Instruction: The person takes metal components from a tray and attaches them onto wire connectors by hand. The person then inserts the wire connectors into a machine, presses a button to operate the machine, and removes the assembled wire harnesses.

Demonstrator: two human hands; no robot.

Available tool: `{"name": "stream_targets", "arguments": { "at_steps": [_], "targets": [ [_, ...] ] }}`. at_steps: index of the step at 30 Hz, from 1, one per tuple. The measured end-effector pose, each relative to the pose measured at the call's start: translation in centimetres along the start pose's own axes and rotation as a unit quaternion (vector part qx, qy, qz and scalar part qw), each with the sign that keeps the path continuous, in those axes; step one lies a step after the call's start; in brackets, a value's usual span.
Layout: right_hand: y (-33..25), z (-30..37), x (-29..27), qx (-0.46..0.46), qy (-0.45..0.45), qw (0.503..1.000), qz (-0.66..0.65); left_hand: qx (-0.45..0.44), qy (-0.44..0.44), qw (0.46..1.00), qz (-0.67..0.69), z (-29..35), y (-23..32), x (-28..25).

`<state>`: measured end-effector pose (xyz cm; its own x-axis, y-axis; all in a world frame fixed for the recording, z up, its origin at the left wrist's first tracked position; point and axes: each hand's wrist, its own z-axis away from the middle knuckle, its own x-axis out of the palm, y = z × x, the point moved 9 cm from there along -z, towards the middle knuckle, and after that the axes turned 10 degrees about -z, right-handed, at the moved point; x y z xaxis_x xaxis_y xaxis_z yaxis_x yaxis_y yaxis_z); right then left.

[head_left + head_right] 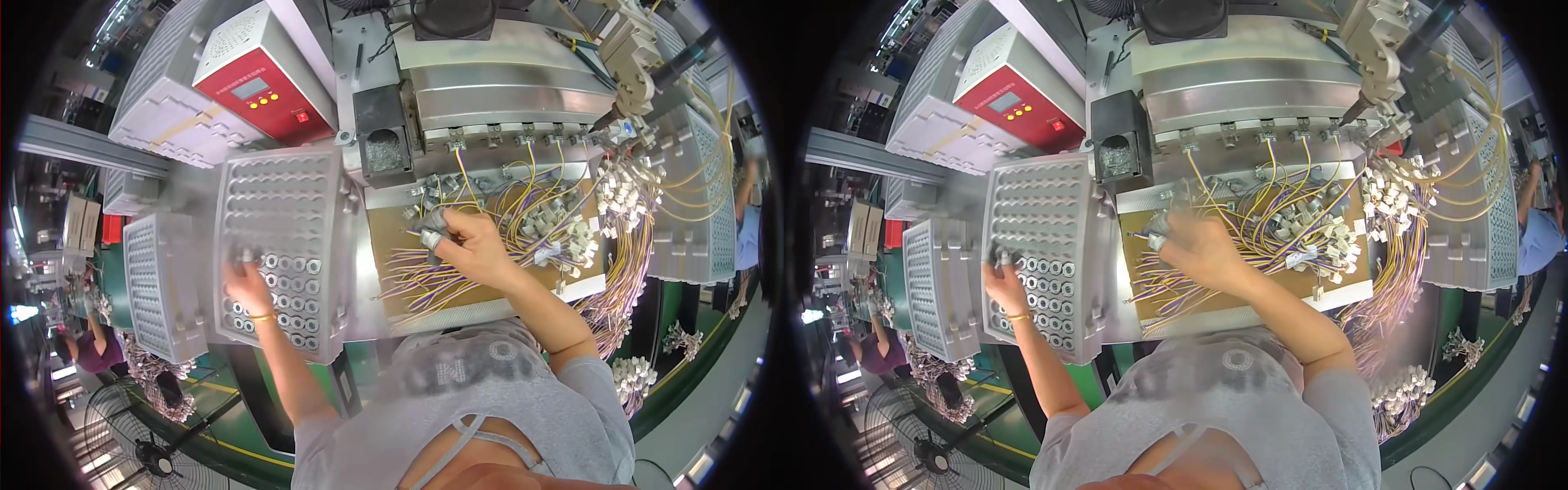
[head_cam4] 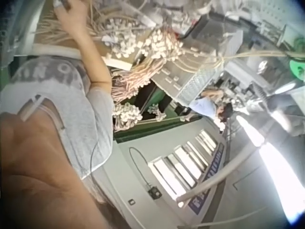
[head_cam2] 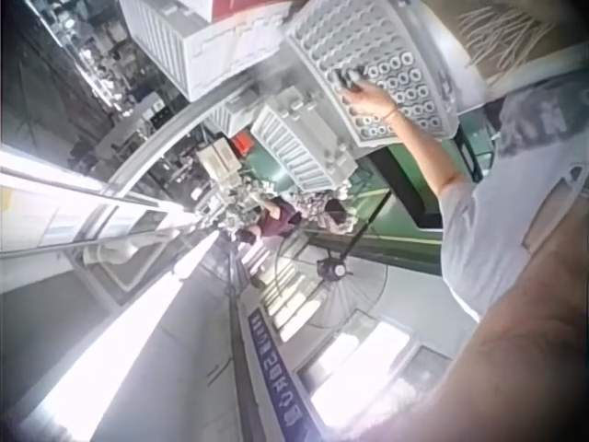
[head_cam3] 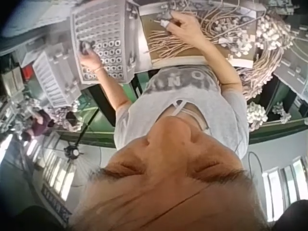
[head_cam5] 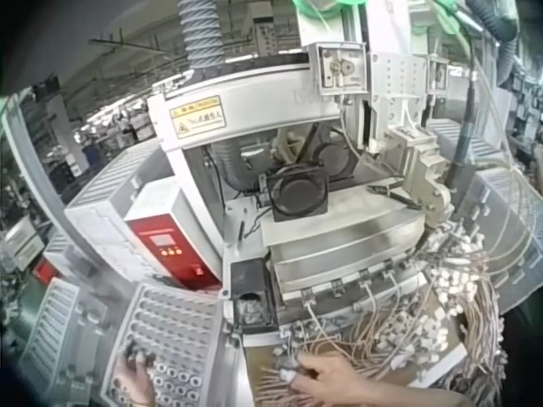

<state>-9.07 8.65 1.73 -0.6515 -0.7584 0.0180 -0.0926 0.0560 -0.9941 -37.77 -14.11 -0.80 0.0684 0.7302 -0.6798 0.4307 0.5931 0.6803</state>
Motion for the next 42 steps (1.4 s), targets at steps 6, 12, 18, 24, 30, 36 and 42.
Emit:
{"name": "stream_targets", "arguments": {
  "at_steps": [6,12,18,24,30,36,42],
  "targets": [
    [0.7,0.4,0.5,0.062,0.014,0.997,-0.044,-0.123,-0.363,0.805,0.452,11.0,13.4,10.0],
    [0.1,0.7,0.4,0.073,0.023,0.992,-0.103,-0.057,-0.389,0.788,0.474,12.7,16.3,10.6],
    [-0.8,0.7,-0.2,0.06,0.018,0.997,-0.046,-0.015,-0.389,0.791,0.472,13.0,17.5,10.1],
    [-3.8,0.5,-0.8,-0.078,0.003,0.995,0.06,0.08,-0.356,0.828,0.425,13.1,18.8,9.0],
    [-5.2,0.9,-0.7,-0.125,-0.008,0.985,0.117,0.087,-0.349,0.831,0.424,12.9,19.6,9.7],
    [2.0,0.9,-0.8,0.12,0.02,0.991,-0.062,-0.108,-0.375,0.79,0.472,13.6,17.3,13.3],
    [1.6,0.3,-2.0,0.11,0.007,0.987,-0.114,-0.162,-0.48,0.661,0.554,15.0,19.6,15.0]
  ]
}}
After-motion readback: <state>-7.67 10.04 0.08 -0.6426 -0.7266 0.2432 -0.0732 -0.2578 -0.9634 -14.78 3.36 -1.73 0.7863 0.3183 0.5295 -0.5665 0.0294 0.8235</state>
